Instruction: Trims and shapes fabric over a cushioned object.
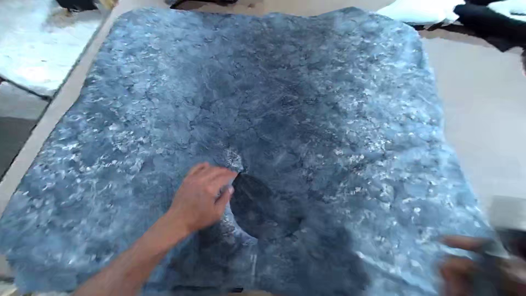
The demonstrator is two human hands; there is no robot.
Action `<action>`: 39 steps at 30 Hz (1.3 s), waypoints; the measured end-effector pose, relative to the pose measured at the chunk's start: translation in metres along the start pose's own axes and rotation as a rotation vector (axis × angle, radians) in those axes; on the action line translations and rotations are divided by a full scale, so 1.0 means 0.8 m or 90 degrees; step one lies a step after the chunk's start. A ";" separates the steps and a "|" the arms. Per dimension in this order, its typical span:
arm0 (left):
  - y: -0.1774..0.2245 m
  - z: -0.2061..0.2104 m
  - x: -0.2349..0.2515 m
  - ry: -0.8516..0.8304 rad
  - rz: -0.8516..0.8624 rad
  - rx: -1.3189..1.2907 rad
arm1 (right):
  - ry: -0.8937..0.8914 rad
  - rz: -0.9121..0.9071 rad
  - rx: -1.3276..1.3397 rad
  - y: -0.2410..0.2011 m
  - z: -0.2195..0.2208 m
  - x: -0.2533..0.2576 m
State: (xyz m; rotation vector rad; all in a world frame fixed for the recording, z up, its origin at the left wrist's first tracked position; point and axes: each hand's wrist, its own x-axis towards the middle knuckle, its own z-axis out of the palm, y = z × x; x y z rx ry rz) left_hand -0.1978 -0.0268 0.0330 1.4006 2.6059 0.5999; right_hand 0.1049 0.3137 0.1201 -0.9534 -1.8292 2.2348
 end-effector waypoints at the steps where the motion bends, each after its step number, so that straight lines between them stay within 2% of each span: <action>1: -0.026 -0.007 0.021 0.031 0.022 0.011 | 0.014 0.057 -0.018 0.027 0.060 -0.003; 3: -0.063 -0.012 0.066 0.041 0.048 0.020 | 0.093 0.123 -0.140 0.061 0.185 -0.005; 5: -0.078 -0.001 0.094 0.009 0.061 0.016 | 0.099 0.135 -0.266 0.078 0.272 -0.002; 7: -0.082 0.014 0.103 -0.035 0.060 0.011 | 0.100 0.119 -0.344 0.093 0.324 0.007; 10: -0.087 0.025 0.103 -0.034 0.072 0.017 | 0.178 0.052 -0.452 0.116 0.362 0.020; 16: -0.091 0.026 0.104 -0.035 0.075 0.001 | 0.241 0.011 -0.543 0.134 0.388 0.038; 22: -0.093 0.024 0.104 -0.035 0.098 -0.014 | 0.245 -0.030 -0.607 0.133 0.401 0.058; 39: -0.095 0.024 0.104 -0.034 0.104 -0.029 | 0.255 -0.019 -0.660 0.131 0.413 0.072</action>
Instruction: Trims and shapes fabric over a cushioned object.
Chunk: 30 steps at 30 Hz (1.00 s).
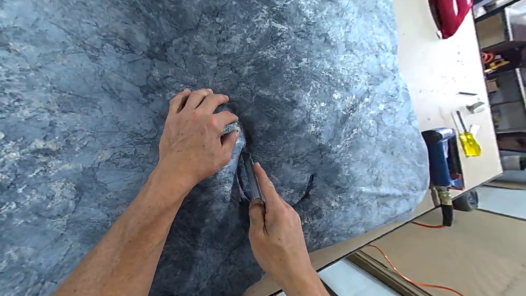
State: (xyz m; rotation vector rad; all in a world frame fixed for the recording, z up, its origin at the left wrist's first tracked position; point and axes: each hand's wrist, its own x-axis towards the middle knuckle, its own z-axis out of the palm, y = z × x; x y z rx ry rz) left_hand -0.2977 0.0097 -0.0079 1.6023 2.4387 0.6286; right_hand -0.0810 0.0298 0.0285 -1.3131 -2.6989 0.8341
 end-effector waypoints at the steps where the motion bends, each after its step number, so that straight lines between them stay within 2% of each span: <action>1: -0.001 -0.001 0.000 -0.002 0.008 -0.009 | 0.004 -0.002 -0.008 -0.002 0.000 0.000; 4: -0.003 -0.003 -0.001 -0.013 0.022 -0.041 | -0.004 -0.003 -0.039 -0.010 -0.005 0.001; 11: 0.000 -0.002 0.000 -0.016 0.036 -0.048 | -0.124 0.085 -0.089 -0.038 -0.026 0.020; 16: 0.000 -0.002 0.002 -0.024 0.034 -0.044 | -0.157 0.086 -0.111 -0.044 -0.032 0.026; 20: 0.000 -0.003 0.004 -0.038 0.032 -0.044 | -0.187 0.072 -0.127 -0.043 -0.037 0.027; 30: -0.001 0.000 0.006 -0.038 0.043 -0.035 | -0.170 -0.028 -0.216 -0.032 -0.039 0.016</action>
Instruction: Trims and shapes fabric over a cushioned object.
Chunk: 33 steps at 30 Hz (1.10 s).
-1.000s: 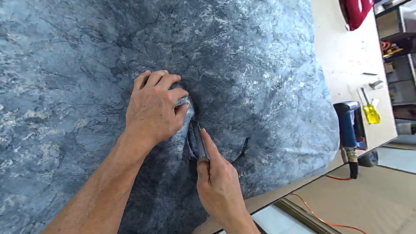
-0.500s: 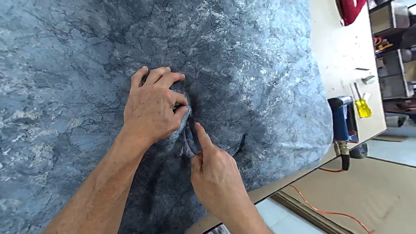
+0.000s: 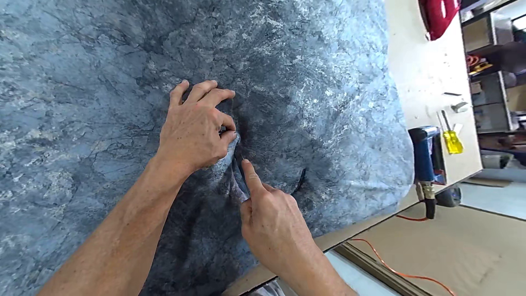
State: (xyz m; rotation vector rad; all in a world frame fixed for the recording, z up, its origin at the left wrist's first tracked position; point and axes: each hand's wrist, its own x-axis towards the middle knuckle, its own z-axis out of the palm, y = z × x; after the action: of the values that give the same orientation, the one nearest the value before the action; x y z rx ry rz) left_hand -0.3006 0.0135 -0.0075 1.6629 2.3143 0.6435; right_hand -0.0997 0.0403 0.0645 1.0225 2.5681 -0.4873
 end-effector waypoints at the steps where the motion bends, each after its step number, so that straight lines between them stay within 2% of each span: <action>1: -0.001 0.000 0.001 -0.001 -0.001 0.004 | 0.005 -0.011 -0.011 0.002 0.000 0.000; 18: -0.002 -0.001 0.001 -0.006 0.005 0.003 | -0.033 -0.130 -0.074 0.036 0.001 -0.031; 22: -0.003 0.000 0.000 -0.003 0.004 0.006 | -0.058 -0.123 0.016 0.059 -0.006 -0.036; 24: -0.002 0.001 0.004 0.005 0.014 0.008 | -0.031 -0.106 0.071 0.071 -0.009 -0.040; 26: -0.002 0.003 0.000 0.036 0.019 0.004 | 0.010 -0.104 0.086 0.078 -0.003 -0.046; 29: 0.003 -0.002 -0.018 0.165 0.041 -0.035 | 0.040 -0.112 0.091 0.085 0.009 -0.049; 31: 0.019 -0.011 -0.057 0.236 0.015 -0.039 | 0.046 -0.143 0.101 0.090 0.015 -0.048; 33: 0.039 -0.023 -0.124 0.285 -0.069 0.005 | 0.048 -0.173 0.117 0.095 0.019 -0.042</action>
State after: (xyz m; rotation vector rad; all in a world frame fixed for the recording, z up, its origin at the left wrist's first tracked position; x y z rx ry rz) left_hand -0.2483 -0.0753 0.0157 1.5016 2.6841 1.0764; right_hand -0.0201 0.0659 0.0508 0.7614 2.7872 -0.7808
